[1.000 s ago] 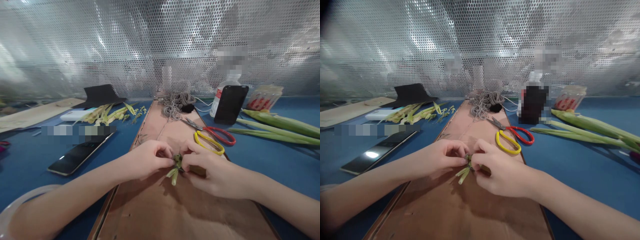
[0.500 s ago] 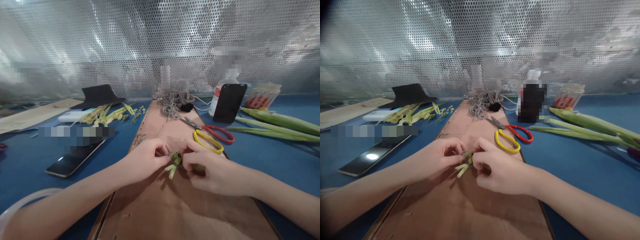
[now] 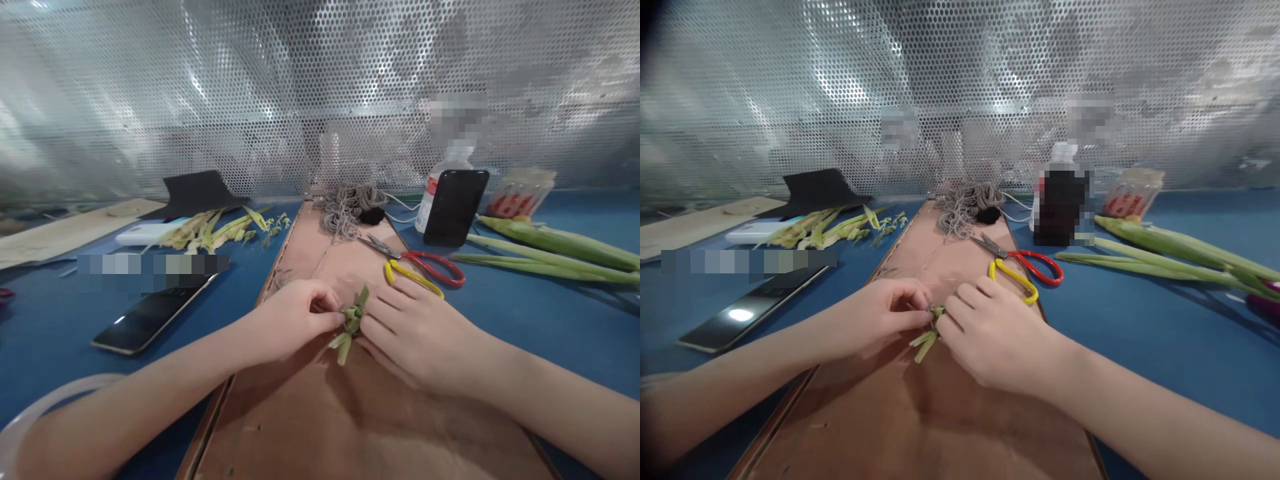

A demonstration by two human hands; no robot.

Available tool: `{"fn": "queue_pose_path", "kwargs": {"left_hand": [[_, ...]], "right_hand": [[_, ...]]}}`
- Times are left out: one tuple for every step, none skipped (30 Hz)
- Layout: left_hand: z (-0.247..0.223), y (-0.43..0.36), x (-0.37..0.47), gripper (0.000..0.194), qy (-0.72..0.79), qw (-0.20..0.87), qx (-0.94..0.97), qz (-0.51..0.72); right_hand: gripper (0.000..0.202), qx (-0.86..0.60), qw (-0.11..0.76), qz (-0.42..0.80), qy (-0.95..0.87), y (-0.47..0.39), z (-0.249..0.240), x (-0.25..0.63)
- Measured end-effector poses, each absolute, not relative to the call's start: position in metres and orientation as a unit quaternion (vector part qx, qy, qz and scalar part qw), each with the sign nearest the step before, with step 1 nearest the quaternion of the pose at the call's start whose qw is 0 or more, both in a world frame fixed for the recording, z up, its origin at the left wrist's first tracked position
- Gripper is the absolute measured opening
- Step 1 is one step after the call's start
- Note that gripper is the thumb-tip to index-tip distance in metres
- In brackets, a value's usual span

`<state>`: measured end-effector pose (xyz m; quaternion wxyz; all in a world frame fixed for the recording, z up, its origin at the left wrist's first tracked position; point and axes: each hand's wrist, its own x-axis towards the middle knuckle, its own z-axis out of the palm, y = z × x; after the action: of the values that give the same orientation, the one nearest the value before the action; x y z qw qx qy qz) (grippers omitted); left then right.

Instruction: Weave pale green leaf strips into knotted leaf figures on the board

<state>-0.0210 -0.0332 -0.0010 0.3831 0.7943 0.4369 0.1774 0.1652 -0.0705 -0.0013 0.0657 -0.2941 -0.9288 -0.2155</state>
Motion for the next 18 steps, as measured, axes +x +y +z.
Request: {"fn": "queue_pose_path", "kwargs": {"left_hand": [[-0.0011,-0.0336,-0.0208,0.013,0.44,0.388,0.79,0.178],[-0.001,-0.0341,-0.0206,0.013,0.443,0.39,0.787,0.177],[-0.0005,-0.0346,-0.0204,0.013,0.447,0.39,0.785,0.177],[0.0001,-0.0353,-0.0201,0.013,0.45,0.387,0.785,0.176],[0.0008,-0.0359,-0.0198,0.012,0.452,0.379,0.788,0.176],[0.0014,-0.0366,-0.0196,0.011,0.454,0.367,0.792,0.178],[0.0018,-0.0373,-0.0194,0.01,0.452,0.349,0.8,0.184],[0.002,-0.0379,-0.0193,0.01,0.448,0.33,0.808,0.195],[0.002,-0.0385,-0.0192,0.01,0.44,0.312,0.816,0.206],[0.0018,-0.0391,-0.0192,0.01,0.43,0.298,0.823,0.22],[0.0016,-0.0396,-0.0193,0.01,0.419,0.289,0.829,0.232],[0.0014,-0.0401,-0.0194,0.011,0.411,0.285,0.832,0.239],[0.0014,-0.0406,-0.0195,0.012,0.405,0.285,0.834,0.242],[0.0015,-0.041,-0.0196,0.012,0.404,0.284,0.835,0.242],[0.0018,-0.0413,-0.0196,0.013,0.404,0.283,0.836,0.241],[0.0021,-0.0416,-0.0196,0.013,0.406,0.28,0.837,0.238],[0.0025,-0.0418,-0.0195,0.013,0.408,0.278,0.837,0.236],[0.0029,-0.042,-0.0194,0.013,0.409,0.275,0.838,0.235]], "right_hand": [[0.019,-0.277,0.058,-0.232,-0.931,-0.0719,-0.0002,0.1652],[0.02,-0.26,0.054,-0.245,-0.933,-0.0733,0.0009,0.1653],[0.022,-0.247,0.053,-0.254,-0.934,-0.0745,0.0019,0.1654],[0.024,-0.236,0.055,-0.259,-0.935,-0.0755,0.0027,0.1656],[0.026,-0.228,0.06,-0.262,-0.936,-0.0761,0.0033,0.1659],[0.028,-0.224,0.065,-0.262,-0.937,-0.0765,0.0036,0.1661],[0.03,-0.221,0.069,-0.256,-0.938,-0.0766,0.0036,0.1663],[0.032,-0.219,0.071,-0.247,-0.941,-0.0765,0.0035,0.1663],[0.033,-0.219,0.07,-0.232,-0.945,-0.0764,0.0032,0.1662],[0.034,-0.219,0.069,-0.213,-0.95,-0.0762,0.0028,0.1659],[0.034,-0.221,0.068,-0.192,-0.954,-0.0761,0.0025,0.1656],[0.033,-0.223,0.066,-0.17,-0.958,-0.076,0.0021,0.1654],[0.031,-0.228,0.064,-0.15,-0.96,-0.076,0.0018,0.1652],[0.028,-0.235,0.061,-0.131,-0.961,-0.076,0.0015,0.1651],[0.025,-0.243,0.057,-0.114,-0.962,-0.076,0.0012,0.1652],[0.023,-0.252,0.053,-0.097,-0.961,-0.076,0.0011,0.1654],[0.021,-0.261,0.05,-0.082,-0.961,-0.076,0.001,0.1657],[0.021,-0.268,0.049,-0.067,-0.96,-0.0761,0.001,0.1661]]}}
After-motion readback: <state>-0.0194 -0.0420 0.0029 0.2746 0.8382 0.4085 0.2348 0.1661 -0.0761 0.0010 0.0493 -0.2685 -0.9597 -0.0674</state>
